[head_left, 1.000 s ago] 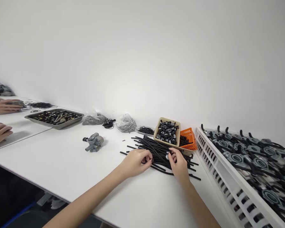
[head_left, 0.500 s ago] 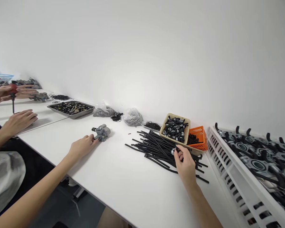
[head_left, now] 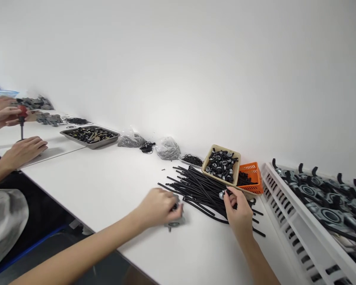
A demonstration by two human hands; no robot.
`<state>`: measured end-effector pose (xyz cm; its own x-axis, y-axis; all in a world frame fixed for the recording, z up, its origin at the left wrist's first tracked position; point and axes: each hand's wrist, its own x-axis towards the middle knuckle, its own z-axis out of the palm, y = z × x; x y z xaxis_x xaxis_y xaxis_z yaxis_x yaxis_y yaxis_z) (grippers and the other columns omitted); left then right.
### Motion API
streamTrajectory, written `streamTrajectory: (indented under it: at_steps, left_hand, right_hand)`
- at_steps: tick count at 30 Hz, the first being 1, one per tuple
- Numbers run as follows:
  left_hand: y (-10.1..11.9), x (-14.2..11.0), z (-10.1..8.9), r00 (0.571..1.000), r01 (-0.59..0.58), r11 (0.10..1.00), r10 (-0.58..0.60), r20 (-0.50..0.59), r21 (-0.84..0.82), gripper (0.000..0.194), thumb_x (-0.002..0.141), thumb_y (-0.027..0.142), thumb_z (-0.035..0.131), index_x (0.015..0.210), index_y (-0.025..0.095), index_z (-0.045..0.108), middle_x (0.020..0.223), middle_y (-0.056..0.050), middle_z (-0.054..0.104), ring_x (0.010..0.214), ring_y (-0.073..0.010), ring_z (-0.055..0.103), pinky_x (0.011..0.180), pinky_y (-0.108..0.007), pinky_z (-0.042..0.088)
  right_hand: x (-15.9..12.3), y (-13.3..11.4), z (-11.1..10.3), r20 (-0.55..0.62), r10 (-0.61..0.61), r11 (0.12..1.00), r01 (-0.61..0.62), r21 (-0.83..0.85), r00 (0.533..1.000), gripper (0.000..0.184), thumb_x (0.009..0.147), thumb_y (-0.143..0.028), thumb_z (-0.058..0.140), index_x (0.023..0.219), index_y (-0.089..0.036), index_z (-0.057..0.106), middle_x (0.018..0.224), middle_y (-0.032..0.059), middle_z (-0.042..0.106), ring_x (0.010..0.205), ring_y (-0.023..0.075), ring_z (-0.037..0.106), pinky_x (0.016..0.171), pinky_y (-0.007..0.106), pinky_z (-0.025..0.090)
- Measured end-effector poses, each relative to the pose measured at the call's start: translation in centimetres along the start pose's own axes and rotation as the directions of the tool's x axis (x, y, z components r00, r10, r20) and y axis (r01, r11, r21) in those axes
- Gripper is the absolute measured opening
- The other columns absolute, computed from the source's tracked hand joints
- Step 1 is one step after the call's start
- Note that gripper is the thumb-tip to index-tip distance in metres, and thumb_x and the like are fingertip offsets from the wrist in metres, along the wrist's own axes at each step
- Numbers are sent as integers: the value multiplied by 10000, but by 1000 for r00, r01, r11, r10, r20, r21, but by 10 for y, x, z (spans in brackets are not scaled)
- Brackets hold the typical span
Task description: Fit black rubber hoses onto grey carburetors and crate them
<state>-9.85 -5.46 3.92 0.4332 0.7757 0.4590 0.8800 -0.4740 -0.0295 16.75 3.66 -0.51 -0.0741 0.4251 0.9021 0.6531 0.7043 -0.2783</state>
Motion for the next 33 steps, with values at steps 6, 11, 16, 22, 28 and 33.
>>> streamTrajectory:
  at_steps: [6,11,16,22,28,33]
  left_hand:
    - [54,62,42,938,-340,902,308,-157,-265,371,838,386,517,521,193,518,514,-11,537,484,-123,469,486,-290,304]
    - [49,65,48,918,-312,849,154,-366,-426,511,647,585,636,961,183,601,990,-105,638,878,-245,567,804,-385,431]
    - [43,52,56,951,-303,772,207,-230,-559,776,580,608,704,1216,204,518,1142,-98,649,1012,-270,604,977,-407,371]
    - [36,58,65,976,-219,795,173,-134,-566,593,641,537,694,1124,205,605,954,-60,718,882,-242,656,952,-400,366]
    - [28,60,64,980,-197,806,149,-131,-558,536,660,495,691,1101,200,615,979,-59,723,897,-238,664,930,-401,360]
    - [28,61,66,981,-191,809,148,-121,-557,549,655,490,695,1104,185,612,990,-66,717,912,-234,663,929,-401,356]
  right_hand:
    - [3,-2,-7,-6,143,990,-143,19,990,198,919,-288,531,1050,-170,620,751,33,604,570,123,510,581,270,501]
    - [14,-1,-12,-10,494,829,-468,305,869,300,852,-366,623,1070,-159,626,855,61,636,669,132,575,630,273,512]
    - [24,-7,-20,373,661,347,-706,617,651,356,699,-410,781,951,-194,653,803,30,645,645,118,571,533,214,458]
    - [22,-24,-23,724,429,148,-833,533,540,270,669,-316,832,807,-196,633,695,-28,579,533,56,475,467,161,376]
    - [19,-20,-16,648,537,-30,-755,655,540,303,680,-323,831,830,-219,588,751,-39,600,539,47,467,483,152,393]
    - [12,-27,-6,733,482,-82,-808,583,480,317,719,-364,798,888,-225,568,721,-46,592,515,53,464,493,175,398]
